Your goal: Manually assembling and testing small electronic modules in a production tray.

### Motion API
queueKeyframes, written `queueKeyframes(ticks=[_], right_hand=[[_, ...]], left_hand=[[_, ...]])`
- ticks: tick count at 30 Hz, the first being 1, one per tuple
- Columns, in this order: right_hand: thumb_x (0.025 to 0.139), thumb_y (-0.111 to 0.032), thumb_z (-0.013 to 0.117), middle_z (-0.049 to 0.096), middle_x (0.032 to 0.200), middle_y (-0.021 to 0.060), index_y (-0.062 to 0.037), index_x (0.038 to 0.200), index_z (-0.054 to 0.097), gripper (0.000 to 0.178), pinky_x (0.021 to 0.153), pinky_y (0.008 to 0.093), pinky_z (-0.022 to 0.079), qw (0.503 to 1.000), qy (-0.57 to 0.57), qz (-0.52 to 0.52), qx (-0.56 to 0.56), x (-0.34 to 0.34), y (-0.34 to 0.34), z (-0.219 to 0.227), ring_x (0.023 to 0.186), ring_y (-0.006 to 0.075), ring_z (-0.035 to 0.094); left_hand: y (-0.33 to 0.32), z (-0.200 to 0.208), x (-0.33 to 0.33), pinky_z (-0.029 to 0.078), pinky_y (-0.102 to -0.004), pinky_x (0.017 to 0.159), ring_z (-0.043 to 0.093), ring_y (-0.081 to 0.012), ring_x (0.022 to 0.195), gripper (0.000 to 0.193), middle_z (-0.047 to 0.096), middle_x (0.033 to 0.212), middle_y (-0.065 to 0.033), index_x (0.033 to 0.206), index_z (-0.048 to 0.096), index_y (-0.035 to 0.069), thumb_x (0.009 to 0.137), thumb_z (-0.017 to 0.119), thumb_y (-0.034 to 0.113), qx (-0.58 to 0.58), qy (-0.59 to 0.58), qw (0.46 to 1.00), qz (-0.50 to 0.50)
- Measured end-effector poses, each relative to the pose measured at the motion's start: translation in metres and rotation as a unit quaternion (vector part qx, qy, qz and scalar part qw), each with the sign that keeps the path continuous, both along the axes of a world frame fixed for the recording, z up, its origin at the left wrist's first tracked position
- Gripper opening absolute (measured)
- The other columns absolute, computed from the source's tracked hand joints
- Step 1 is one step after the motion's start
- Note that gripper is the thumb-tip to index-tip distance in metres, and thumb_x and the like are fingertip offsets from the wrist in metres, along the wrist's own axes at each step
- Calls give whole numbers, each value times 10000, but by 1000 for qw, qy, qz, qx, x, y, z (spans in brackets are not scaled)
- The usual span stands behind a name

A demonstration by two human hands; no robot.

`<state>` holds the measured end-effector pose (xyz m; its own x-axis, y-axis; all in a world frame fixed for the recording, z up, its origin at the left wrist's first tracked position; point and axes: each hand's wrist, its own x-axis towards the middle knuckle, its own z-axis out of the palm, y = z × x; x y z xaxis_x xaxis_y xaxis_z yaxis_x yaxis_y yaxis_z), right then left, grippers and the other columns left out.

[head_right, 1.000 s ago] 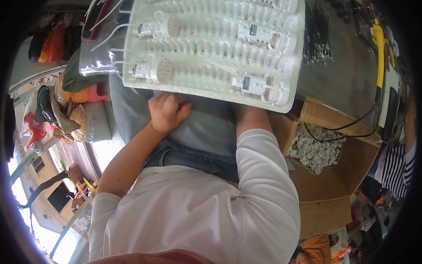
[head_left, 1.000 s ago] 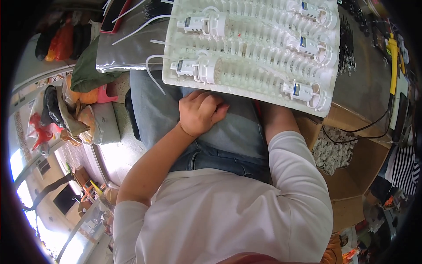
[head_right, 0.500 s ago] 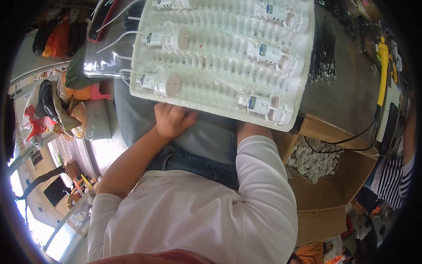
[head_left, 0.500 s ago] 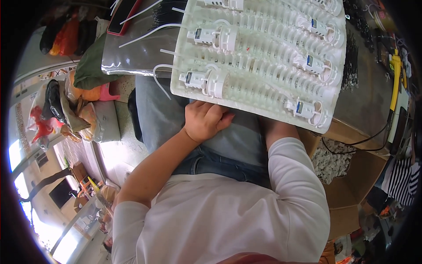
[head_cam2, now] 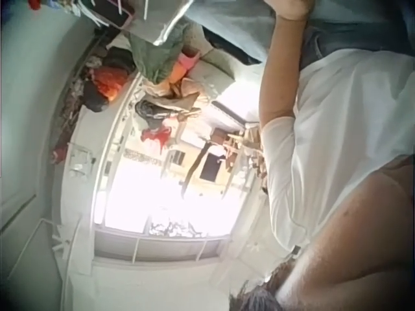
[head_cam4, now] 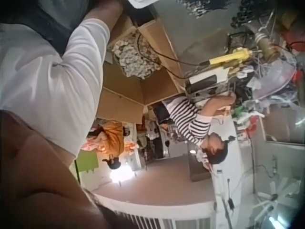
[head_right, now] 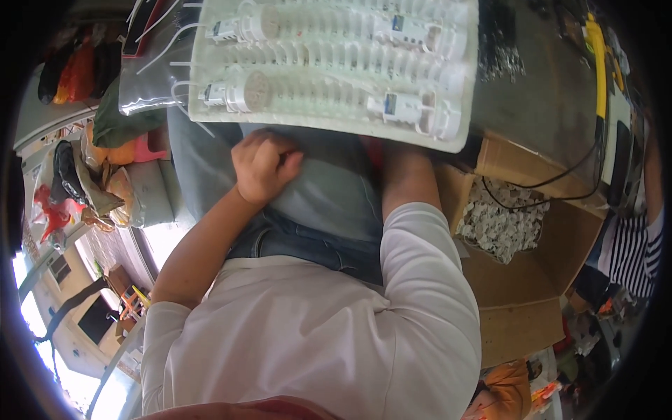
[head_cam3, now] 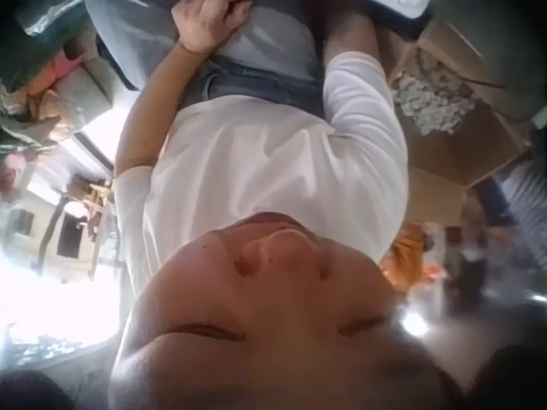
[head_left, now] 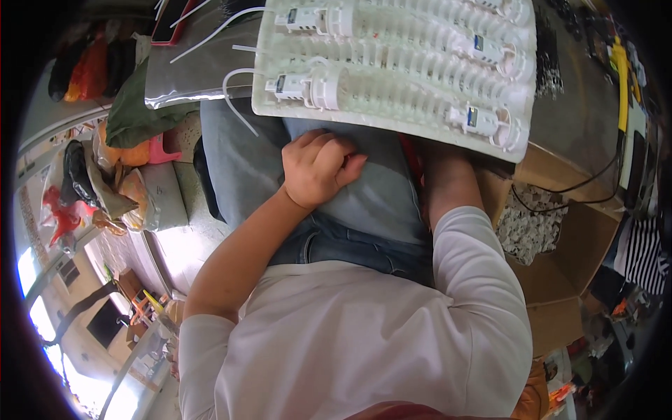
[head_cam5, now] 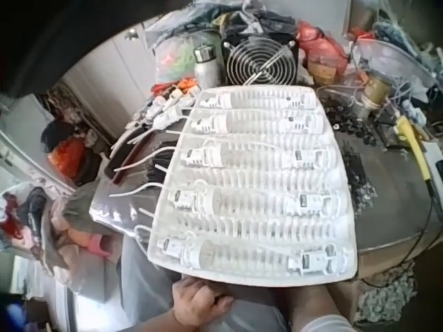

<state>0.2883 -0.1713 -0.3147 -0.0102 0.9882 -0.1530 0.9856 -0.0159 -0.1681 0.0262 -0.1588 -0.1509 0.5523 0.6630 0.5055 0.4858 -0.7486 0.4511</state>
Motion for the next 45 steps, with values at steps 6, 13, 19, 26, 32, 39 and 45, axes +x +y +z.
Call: queueKeyframes(ticks=[6, 13, 19, 26, 32, 39, 45], right_hand=[[1017, -416, 482, 571, 1365, 154, -80, 1428, 484, 531, 935, 529, 542, 979, -184, -15, 86, 15, 17, -39, 1147, 313, 633], [1020, -445, 483, 561, 1384, 163, -81, 1451, 471, 564, 967, 519, 533, 909, -375, 7, 181, 24, 34, -82, 1173, 303, 623], [1022, -470, 483, 552, 1401, 171, -82, 1470, 461, 594, 994, 510, 526, 815, -513, 33, 267, 19, 35, -114, 1196, 294, 615], [1024, -500, 483, 541, 1420, 180, -83, 1493, 448, 628, 1026, 499, 518, 668, -657, 54, 347, 39, 38, -158, 1222, 285, 605], [1026, -524, 484, 532, 1437, 188, -84, 1513, 437, 658, 1054, 490, 511, 512, -763, 71, 388, 60, 38, -192, 1244, 276, 597], [1026, -529, 476, 521, 1447, 184, -86, 1517, 430, 663, 1064, 490, 496, 493, -779, 83, 378, 58, 29, -195, 1257, 278, 582], [1026, -533, 469, 509, 1458, 180, -88, 1521, 423, 667, 1075, 490, 481, 472, -798, 94, 363, 64, 32, -195, 1270, 280, 567]], left_hand=[[-2, 0, 5, 515, -368, 569, 629, -262, 608, 214, 615, 675, -37, 795, 634, 121, 757, 819, 221, -11, -1, 1000, 2], [2, 0, 12, 507, -367, 558, 625, -260, 606, 225, 627, 685, -35, 803, 624, 118, 745, 821, 212, -23, 4, 1000, -5], [1, -4, 12, 509, -363, 565, 634, -252, 619, 229, 648, 712, -32, 811, 644, 111, 724, 830, 214, -3, 29, 1000, 7], [2, -6, 11, 521, -367, 586, 643, -248, 628, 238, 657, 730, -22, 896, 687, 105, 749, 813, 243, 6, 33, 999, 11], [4, -8, 14, 528, -368, 609, 652, -239, 649, 275, 668, 752, -10, 965, 705, 102, 764, 803, 262, 13, 28, 999, 8], [5, -9, 12, 530, -369, 610, 657, -240, 658, 288, 683, 773, -10, 976, 707, 95, 758, 805, 256, 15, 25, 1000, 7], [2, -9, 11, 533, -372, 609, 657, -245, 651, 274, 676, 760, -14, 967, 703, 98, 764, 805, 252, 2, 30, 999, 12]])
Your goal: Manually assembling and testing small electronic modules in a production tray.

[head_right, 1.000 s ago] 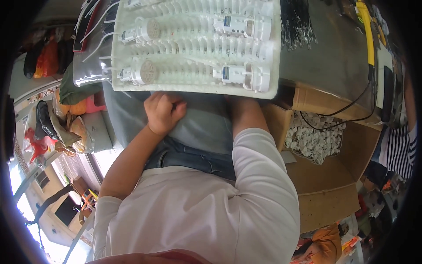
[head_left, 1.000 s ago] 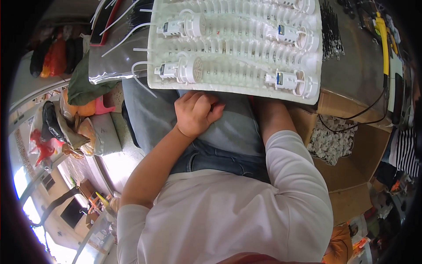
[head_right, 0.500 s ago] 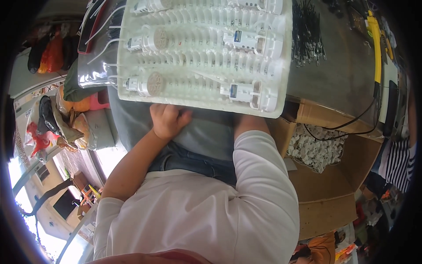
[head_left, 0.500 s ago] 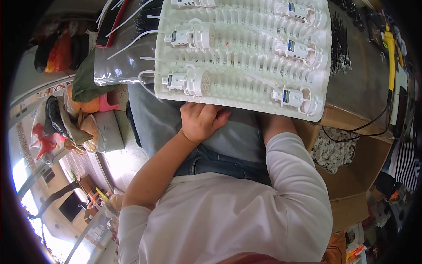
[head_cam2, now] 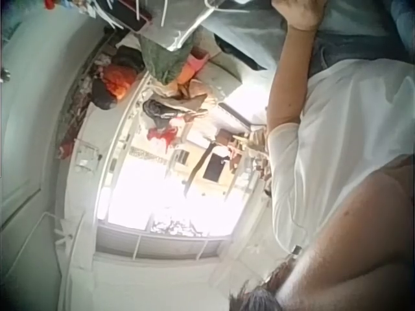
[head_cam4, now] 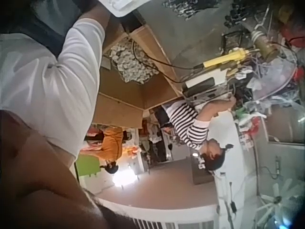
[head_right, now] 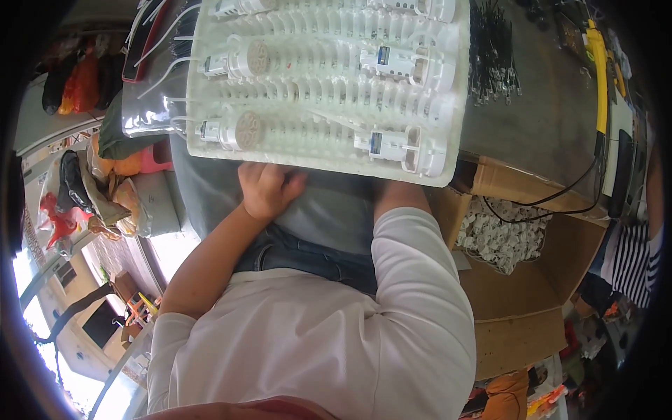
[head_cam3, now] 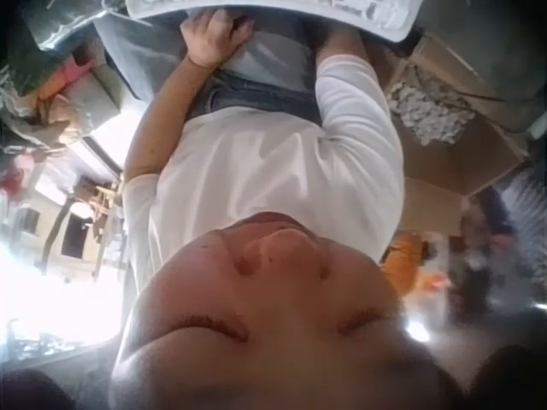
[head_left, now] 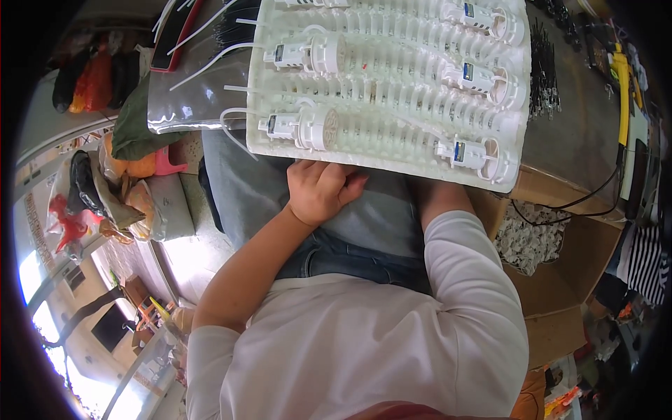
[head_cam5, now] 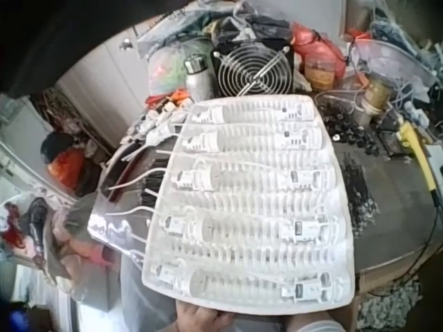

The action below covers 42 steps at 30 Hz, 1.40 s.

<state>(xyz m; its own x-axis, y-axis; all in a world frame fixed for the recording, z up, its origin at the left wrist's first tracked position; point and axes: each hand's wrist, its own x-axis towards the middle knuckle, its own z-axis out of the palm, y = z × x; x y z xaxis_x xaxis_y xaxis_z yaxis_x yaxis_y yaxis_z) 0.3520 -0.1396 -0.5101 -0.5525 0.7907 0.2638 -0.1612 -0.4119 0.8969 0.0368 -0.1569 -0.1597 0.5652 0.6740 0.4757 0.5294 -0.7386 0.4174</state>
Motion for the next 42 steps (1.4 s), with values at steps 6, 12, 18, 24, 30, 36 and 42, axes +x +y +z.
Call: queueKeyframes(ticks=[6, 12, 18, 24, 30, 36, 42], right_hand=[[1026, -538, 461, 498, 1468, 177, -90, 1525, 415, 672, 1085, 490, 466, 999, -31, -11, -4, -16, 7, -1, 1283, 282, 552], [1025, -542, 454, 486, 1478, 173, -91, 1529, 408, 677, 1095, 490, 450, 998, -58, -20, -13, -11, 7, -2, 1296, 284, 538], [1025, -547, 446, 475, 1489, 170, -93, 1532, 401, 682, 1106, 490, 435, 995, -95, -37, -21, 12, 1, -6, 1308, 286, 523], [1025, -551, 439, 463, 1499, 166, -95, 1536, 393, 687, 1116, 490, 420, 990, -124, -57, -31, -29, -6, 4, 1321, 288, 508], [1025, -556, 431, 452, 1509, 163, -97, 1540, 386, 692, 1127, 490, 405, 982, -164, -86, -42, -30, -17, 8, 1334, 290, 494], [1025, -560, 424, 440, 1520, 159, -99, 1544, 379, 697, 1137, 490, 389, 974, -194, -104, -49, -37, -16, 9, 1347, 292, 479], [1024, -565, 417, 429, 1530, 155, -100, 1548, 372, 702, 1148, 490, 374, 966, -221, -118, -56, -37, -31, 13, 1360, 294, 464]], left_hand=[[2, 1, 2, 536, -372, 609, 656, -249, 641, 261, 668, 745, -17, 963, 702, 106, 780, 800, 264, -6, -7, 1000, -3], [2, 0, -1, 536, -372, 606, 659, -249, 640, 258, 666, 738, -16, 956, 701, 108, 781, 802, 267, 2, -11, 1000, 0], [3, 0, 2, 536, -372, 606, 659, -251, 642, 252, 663, 728, -18, 935, 698, 108, 771, 808, 265, -2, -14, 1000, -4], [1, -4, -2, 532, -375, 600, 654, -253, 636, 255, 660, 721, -30, 914, 689, 103, 751, 822, 248, 0, -7, 1000, -5], [4, 0, 0, 515, -371, 576, 639, -258, 614, 238, 652, 707, -37, 863, 666, 102, 738, 833, 216, -7, -14, 1000, -9], [3, 3, -1, 503, -367, 560, 634, -260, 602, 231, 650, 700, -41, 843, 651, 99, 744, 831, 204, -1, -9, 1000, -11], [2, 1, -1, 503, -364, 557, 635, -260, 599, 228, 654, 703, -43, 845, 648, 97, 755, 828, 204, -1, -12, 1000, -10]])
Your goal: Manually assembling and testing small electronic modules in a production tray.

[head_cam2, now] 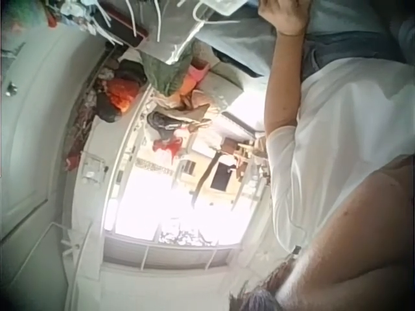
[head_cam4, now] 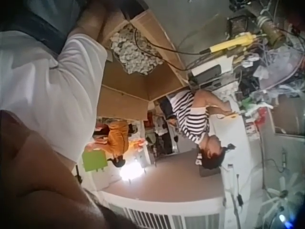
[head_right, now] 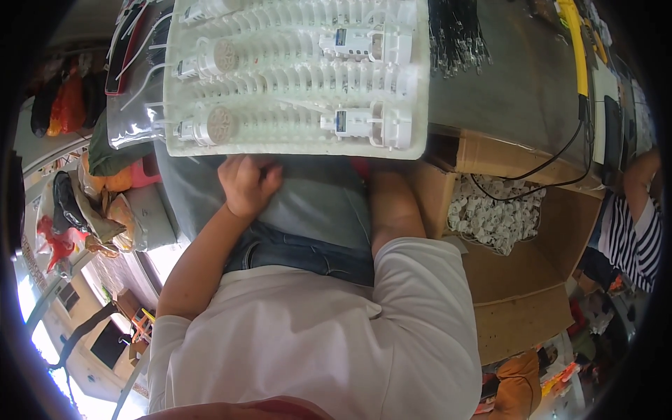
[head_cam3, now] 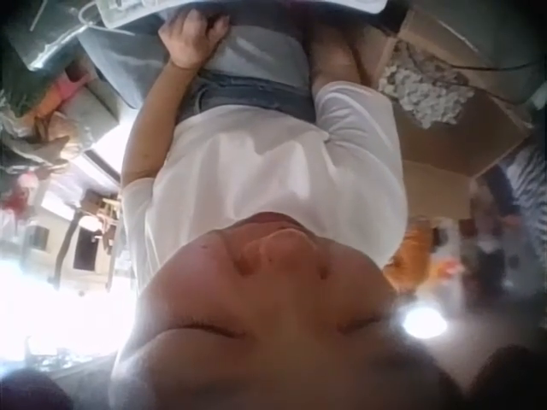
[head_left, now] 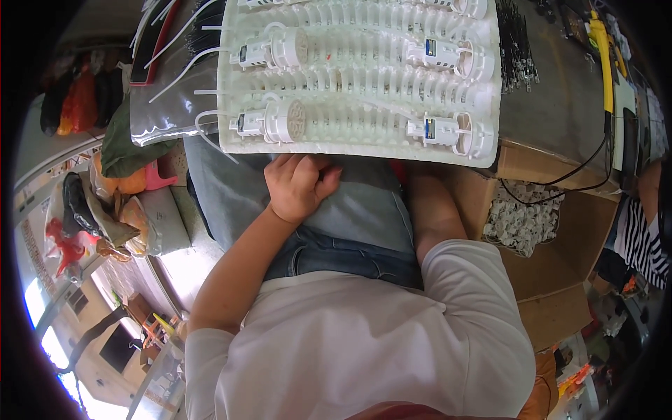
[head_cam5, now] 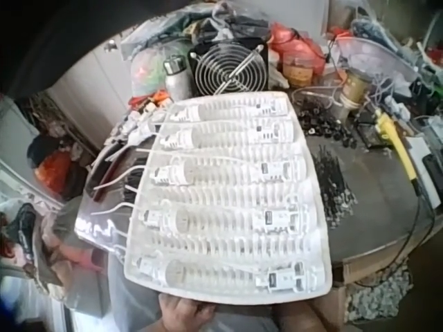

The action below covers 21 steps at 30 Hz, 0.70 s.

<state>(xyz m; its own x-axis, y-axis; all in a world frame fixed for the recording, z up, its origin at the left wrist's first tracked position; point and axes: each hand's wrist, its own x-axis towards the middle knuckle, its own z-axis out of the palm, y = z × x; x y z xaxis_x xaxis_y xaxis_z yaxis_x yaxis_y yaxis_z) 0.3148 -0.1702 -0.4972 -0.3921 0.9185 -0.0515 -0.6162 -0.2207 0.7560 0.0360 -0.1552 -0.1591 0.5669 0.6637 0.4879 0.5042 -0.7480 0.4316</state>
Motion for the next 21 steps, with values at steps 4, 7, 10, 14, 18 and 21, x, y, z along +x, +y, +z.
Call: queueKeyframes(ticks=[4, 7, 10, 14, 18, 21], right_hand=[[1024, -568, 412, 421, 1537, 153, -101, 1551, 367, 705, 1155, 490, 364, 1000, -19, -10, -7, 0, -10, 2, 1368, 296, 454], [1024, -570, 408, 416, 1542, 151, -102, 1553, 363, 707, 1160, 490, 356, 999, -34, -19, -11, 17, -16, 6, 1375, 297, 447], [1024, -572, 404, 410, 1548, 149, -103, 1555, 360, 710, 1165, 490, 349, 998, -48, -25, -16, 3, -16, 3, 1381, 298, 440], [1024, -575, 399, 402, 1555, 147, -104, 1557, 355, 713, 1172, 490, 338, 997, -68, -34, -22, -4, -23, 6, 1390, 299, 430], [1024, -578, 394, 395, 1561, 145, -106, 1560, 350, 716, 1179, 490, 328, 995, -90, -46, -28, -2, -17, 5, 1398, 300, 420], [1024, -581, 390, 389, 1567, 143, -106, 1562, 346, 719, 1184, 490, 321, 993, -99, -49, -28, -15, -14, 6, 1405, 301, 413]], left_hand=[[1, 0, 0, 503, -362, 556, 636, -261, 600, 225, 652, 704, -44, 848, 646, 96, 762, 823, 203, 8, 1, 1000, 0], [2, 2, 1, 502, -362, 554, 634, -262, 598, 221, 653, 707, -45, 842, 642, 96, 764, 820, 200, 7, -2, 1000, 2], [2, 2, -1, 499, -362, 552, 632, -263, 598, 218, 650, 705, -47, 841, 638, 98, 768, 817, 200, 12, 8, 1000, 2], [2, 0, 1, 496, -365, 552, 627, -265, 596, 217, 643, 698, -48, 837, 634, 101, 768, 815, 199, 12, -7, 1000, 4], [0, 0, 3, 495, -367, 548, 625, -266, 591, 224, 640, 694, -47, 828, 629, 103, 765, 819, 202, 7, -2, 1000, 0], [0, 0, 1, 495, -368, 546, 625, -264, 589, 229, 640, 695, -45, 831, 631, 103, 758, 823, 204, 4, 5, 1000, 2]])
